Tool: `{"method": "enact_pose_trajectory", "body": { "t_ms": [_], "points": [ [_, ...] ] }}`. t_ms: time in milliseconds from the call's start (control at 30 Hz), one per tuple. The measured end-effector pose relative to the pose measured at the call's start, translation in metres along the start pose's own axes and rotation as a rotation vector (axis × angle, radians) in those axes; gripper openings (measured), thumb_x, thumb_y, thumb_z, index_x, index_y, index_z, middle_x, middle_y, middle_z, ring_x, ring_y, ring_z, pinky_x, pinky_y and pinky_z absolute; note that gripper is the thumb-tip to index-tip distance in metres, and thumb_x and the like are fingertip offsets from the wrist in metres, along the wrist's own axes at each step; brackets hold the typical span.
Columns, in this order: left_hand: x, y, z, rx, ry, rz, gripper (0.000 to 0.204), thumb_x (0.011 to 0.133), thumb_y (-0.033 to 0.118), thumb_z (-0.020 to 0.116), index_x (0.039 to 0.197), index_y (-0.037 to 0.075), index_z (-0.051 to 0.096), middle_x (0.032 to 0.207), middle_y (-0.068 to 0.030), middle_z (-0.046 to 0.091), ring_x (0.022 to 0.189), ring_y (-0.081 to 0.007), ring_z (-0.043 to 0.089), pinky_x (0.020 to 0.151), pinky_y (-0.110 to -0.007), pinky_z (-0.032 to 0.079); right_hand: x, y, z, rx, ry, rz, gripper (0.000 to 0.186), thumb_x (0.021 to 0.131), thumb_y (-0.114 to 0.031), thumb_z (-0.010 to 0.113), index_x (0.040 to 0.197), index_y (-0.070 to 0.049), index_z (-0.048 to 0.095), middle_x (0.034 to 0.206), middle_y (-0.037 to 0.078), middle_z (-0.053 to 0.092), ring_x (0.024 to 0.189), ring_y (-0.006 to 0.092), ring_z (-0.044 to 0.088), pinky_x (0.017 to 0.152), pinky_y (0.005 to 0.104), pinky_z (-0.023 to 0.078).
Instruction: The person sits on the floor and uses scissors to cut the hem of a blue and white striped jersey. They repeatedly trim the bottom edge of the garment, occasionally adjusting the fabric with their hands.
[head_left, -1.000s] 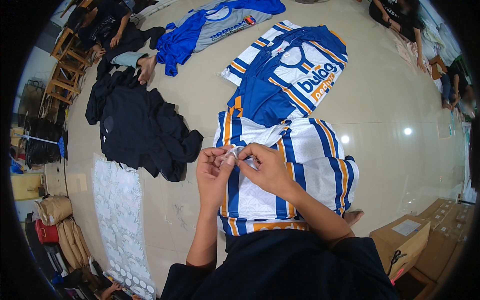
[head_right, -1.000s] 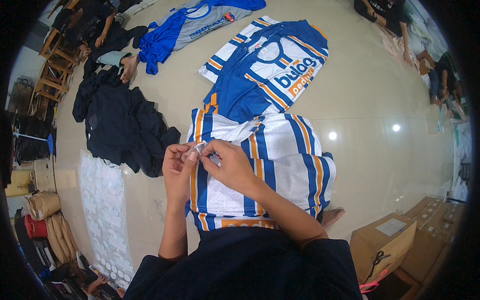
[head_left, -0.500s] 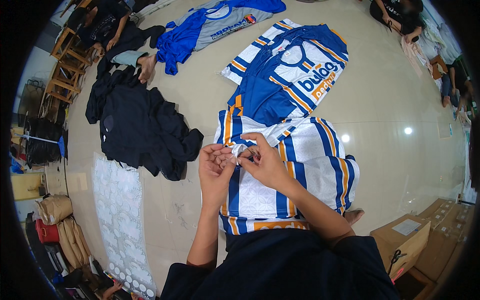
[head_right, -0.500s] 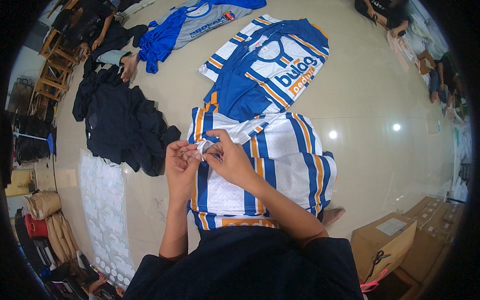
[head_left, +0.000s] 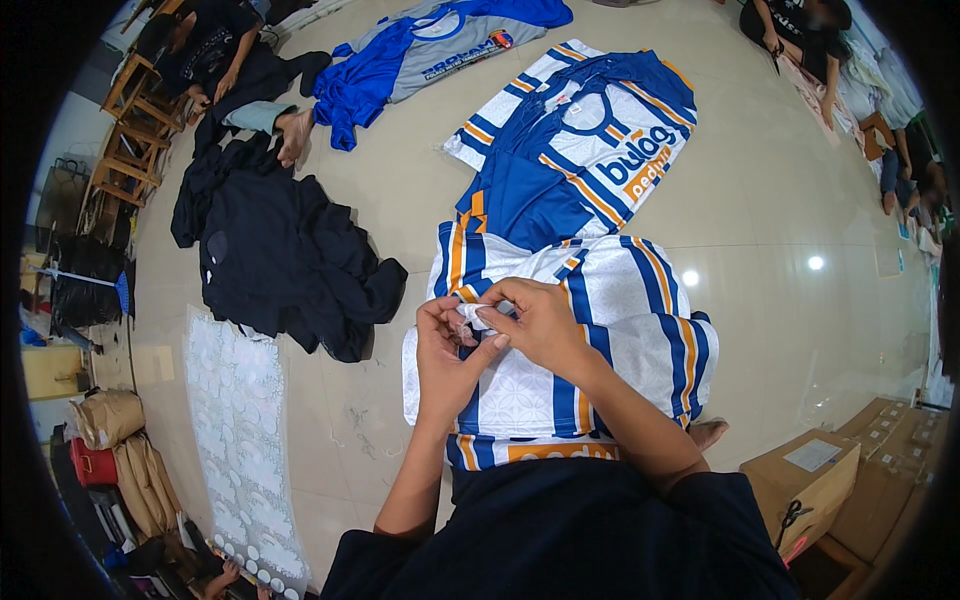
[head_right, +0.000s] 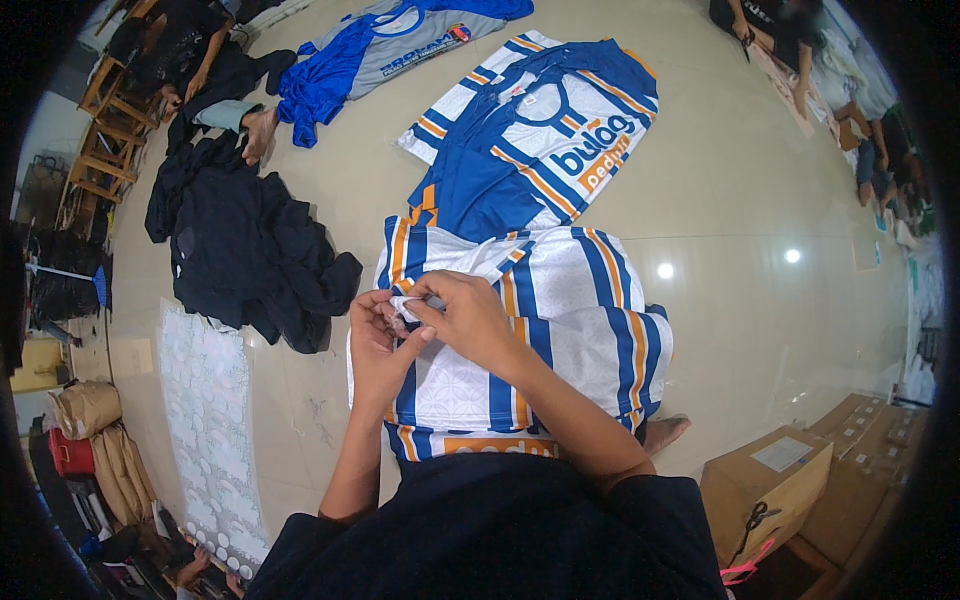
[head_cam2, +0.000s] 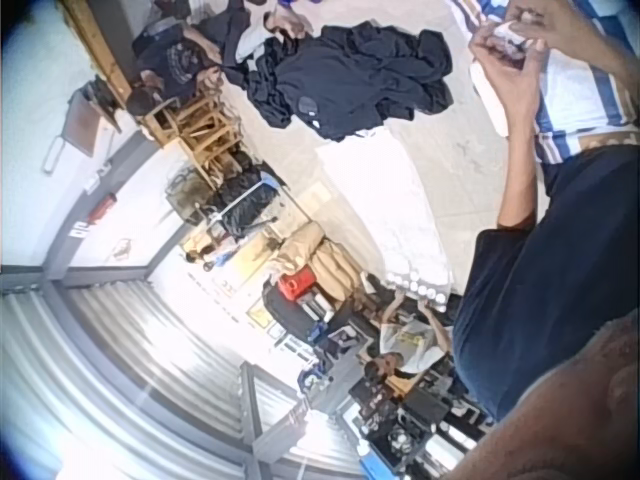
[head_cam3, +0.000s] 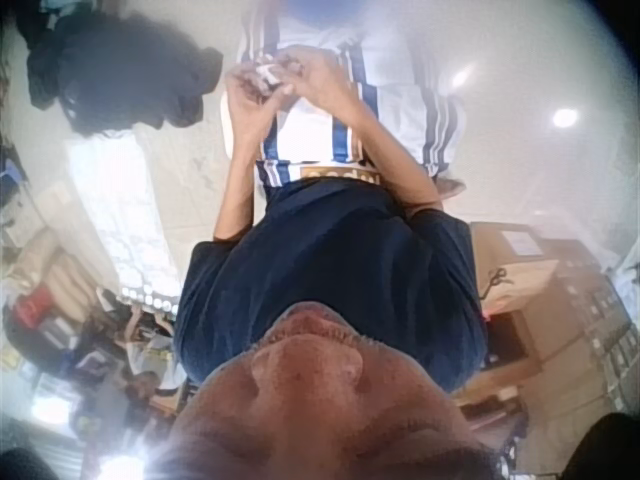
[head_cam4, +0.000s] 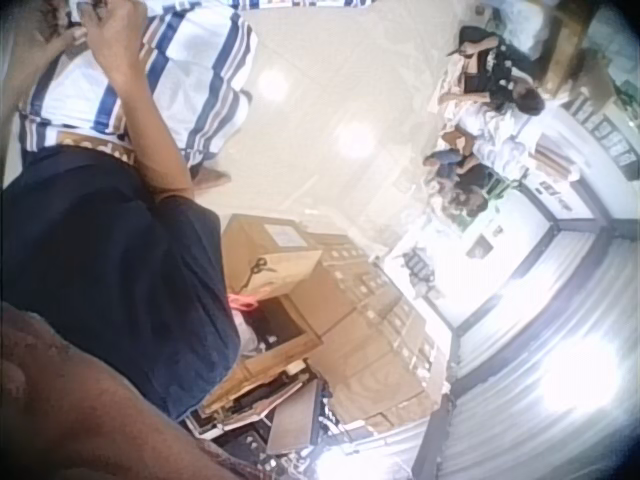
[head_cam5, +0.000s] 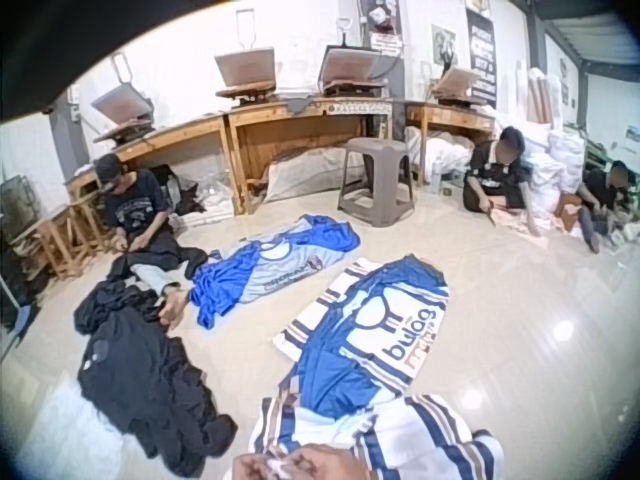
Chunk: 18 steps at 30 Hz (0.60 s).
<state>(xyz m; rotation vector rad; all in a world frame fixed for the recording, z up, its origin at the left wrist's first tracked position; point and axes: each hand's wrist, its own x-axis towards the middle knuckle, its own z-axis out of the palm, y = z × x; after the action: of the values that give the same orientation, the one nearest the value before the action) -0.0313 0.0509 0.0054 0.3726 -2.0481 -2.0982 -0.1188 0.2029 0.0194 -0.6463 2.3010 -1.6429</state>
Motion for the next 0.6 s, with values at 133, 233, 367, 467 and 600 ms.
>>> {"method": "enact_pose_trajectory", "body": {
  "t_ms": [133, 233, 367, 467, 600],
  "points": [
    [0.005, -0.005, 0.006, 0.046, 0.003, 0.076, 0.064, 0.083, 0.000, 0.084, 0.133, 0.004, 0.044, 0.112, -0.0049, 0.054, 0.103, -0.0112, 0.056, 0.092, -0.025, 0.048, 0.005, 0.007, -0.013, -0.150, -0.073, -0.090, 0.018, 0.091, -0.019, 0.081, 0.095, -0.002, 0.077, 0.093, 0.013, 0.078, 0.081, 0.0291, 0.075, 0.071, 0.0370, 0.056],
    [0.007, -0.015, 0.008, 0.034, -0.011, 0.065, 0.052, 0.091, -0.005, 0.072, 0.134, 0.003, 0.044, 0.118, -0.0082, 0.055, 0.110, -0.0131, 0.057, 0.096, -0.025, 0.048, 0.008, 0.002, -0.018, -0.180, -0.097, -0.147, 0.019, 0.090, -0.018, 0.081, 0.096, -0.002, 0.076, 0.097, 0.013, 0.077, 0.085, 0.0286, 0.075, 0.075, 0.0364, 0.057],
    [0.007, -0.008, 0.010, -0.067, 0.096, 0.026, 0.039, 0.097, -0.009, 0.059, 0.133, 0.001, 0.046, 0.116, -0.0089, 0.059, 0.107, -0.0118, 0.060, 0.094, -0.024, 0.049, 0.005, -0.008, -0.014, -0.150, -0.067, -0.145, 0.016, 0.093, -0.015, 0.078, 0.100, -0.001, 0.073, 0.101, 0.012, 0.076, 0.087, 0.0297, 0.074, 0.078, 0.0364, 0.057],
    [0.006, -0.001, 0.008, -0.093, 0.139, -0.028, 0.031, 0.102, -0.008, 0.052, 0.131, 0.001, 0.049, 0.111, -0.0062, 0.062, 0.098, -0.0084, 0.060, 0.090, -0.023, 0.048, 0.005, -0.007, -0.014, -0.037, -0.089, -0.104, 0.014, 0.096, -0.012, 0.074, 0.105, -0.002, 0.069, 0.100, 0.011, 0.074, 0.086, 0.0262, 0.074, 0.078, 0.0349, 0.056],
    [0.004, -0.006, -0.003, -0.112, 0.030, -0.110, 0.029, 0.103, -0.005, 0.047, 0.130, 0.004, 0.052, 0.105, -0.0014, 0.060, 0.086, -0.0039, 0.054, 0.077, -0.020, 0.042, 0.011, 0.006, -0.009, 0.211, -0.135, 0.013, 0.015, 0.101, -0.008, 0.069, 0.114, -0.003, 0.065, 0.090, 0.002, 0.065, 0.078, 0.0094, 0.059, 0.069, 0.0262, 0.047]
  ]
}}
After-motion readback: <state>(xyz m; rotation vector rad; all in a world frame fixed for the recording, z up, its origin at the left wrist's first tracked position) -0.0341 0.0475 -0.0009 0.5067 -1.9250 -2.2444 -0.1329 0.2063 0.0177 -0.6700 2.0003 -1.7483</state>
